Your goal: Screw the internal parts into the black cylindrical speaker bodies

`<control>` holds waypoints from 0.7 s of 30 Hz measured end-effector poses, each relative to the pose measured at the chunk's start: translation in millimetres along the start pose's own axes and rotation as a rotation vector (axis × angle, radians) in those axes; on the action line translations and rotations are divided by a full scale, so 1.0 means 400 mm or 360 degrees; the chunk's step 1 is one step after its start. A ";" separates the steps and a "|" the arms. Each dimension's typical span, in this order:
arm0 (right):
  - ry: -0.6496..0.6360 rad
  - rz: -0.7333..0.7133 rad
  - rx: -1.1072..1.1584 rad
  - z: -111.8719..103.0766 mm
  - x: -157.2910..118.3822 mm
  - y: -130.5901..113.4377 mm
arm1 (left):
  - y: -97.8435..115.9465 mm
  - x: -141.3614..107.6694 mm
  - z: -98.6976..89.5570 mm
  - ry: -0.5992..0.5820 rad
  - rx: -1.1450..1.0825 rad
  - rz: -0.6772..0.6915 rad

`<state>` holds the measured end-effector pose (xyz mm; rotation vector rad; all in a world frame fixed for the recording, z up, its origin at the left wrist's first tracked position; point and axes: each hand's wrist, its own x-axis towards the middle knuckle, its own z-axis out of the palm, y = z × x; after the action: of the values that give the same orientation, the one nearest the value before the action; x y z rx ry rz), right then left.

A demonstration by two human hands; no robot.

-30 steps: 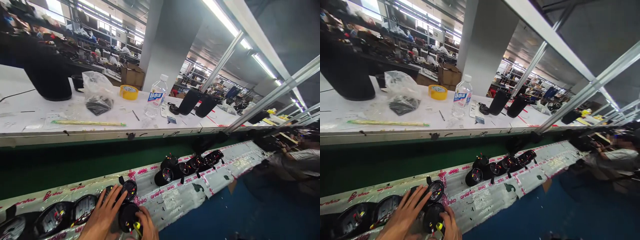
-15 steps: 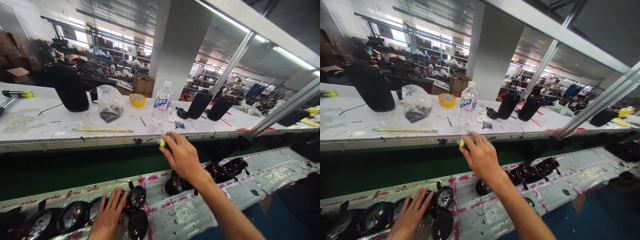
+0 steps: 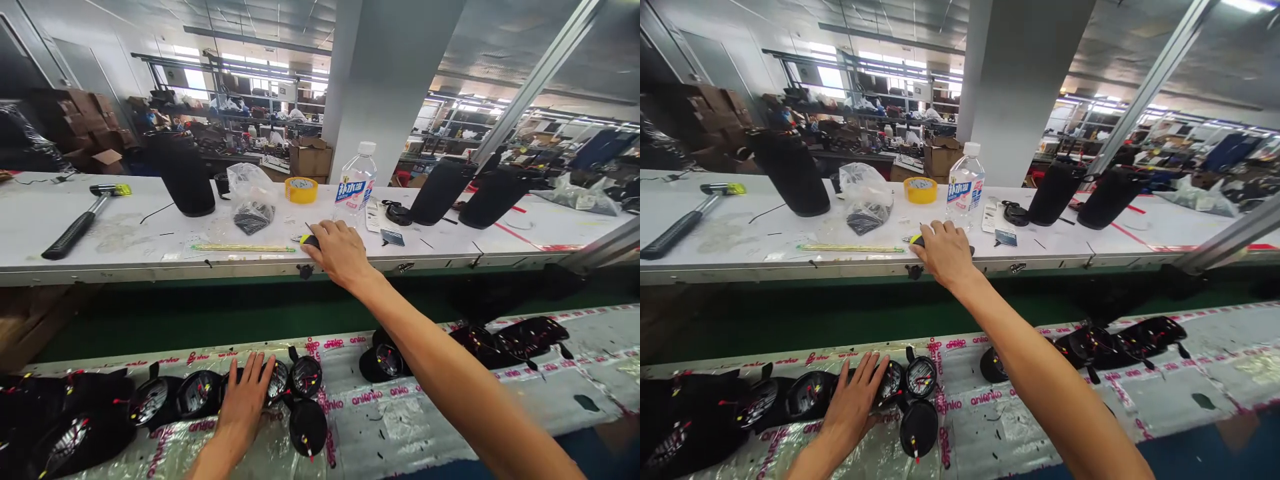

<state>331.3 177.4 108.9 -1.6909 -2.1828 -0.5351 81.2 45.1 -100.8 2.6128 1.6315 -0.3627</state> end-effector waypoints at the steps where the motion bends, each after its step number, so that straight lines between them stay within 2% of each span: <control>1: 0.0028 0.0002 -0.0003 -0.004 -0.008 0.003 | -0.008 -0.003 -0.003 -0.0002 0.0014 -0.0025; 4: 0.0125 0.0006 0.0002 -0.034 -0.044 0.013 | -0.052 -0.017 0.002 -0.0019 0.0039 -0.0087; 6: 0.0318 -0.0048 0.0081 -0.062 -0.089 0.010 | -0.086 -0.021 0.011 -0.0029 0.0025 -0.0055; 8: 0.0575 -0.0152 0.0257 -0.081 -0.159 -0.013 | -0.111 -0.019 0.019 -0.0027 -0.0009 0.0022; 10: 0.0667 -0.0214 0.0489 -0.069 -0.255 -0.061 | -0.124 -0.014 0.024 -0.0005 -0.0038 0.0083; 12: 0.0396 -0.0182 0.0685 -0.020 -0.368 -0.129 | -0.124 -0.013 0.023 0.0029 -0.0054 0.0109; 15: -0.0415 0.0012 0.0756 0.104 -0.533 -0.237 | -0.111 -0.027 0.014 0.0081 -0.0060 0.0072; 17: -0.0762 0.0224 0.0717 0.186 -0.616 -0.296 | -0.094 -0.045 0.003 0.0117 -0.0043 0.0007; 19: -0.0843 0.0491 0.0646 0.249 -0.669 -0.343 | -0.073 -0.065 -0.009 0.0161 -0.0011 -0.0040; 21: -0.0748 0.0734 0.0577 0.288 -0.700 -0.382 | -0.049 -0.084 -0.017 0.0203 0.0029 -0.0055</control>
<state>247.6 -38.6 -139.0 -2.1520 -1.8938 0.3906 50.7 25.4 -85.1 2.6754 1.7201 -0.2170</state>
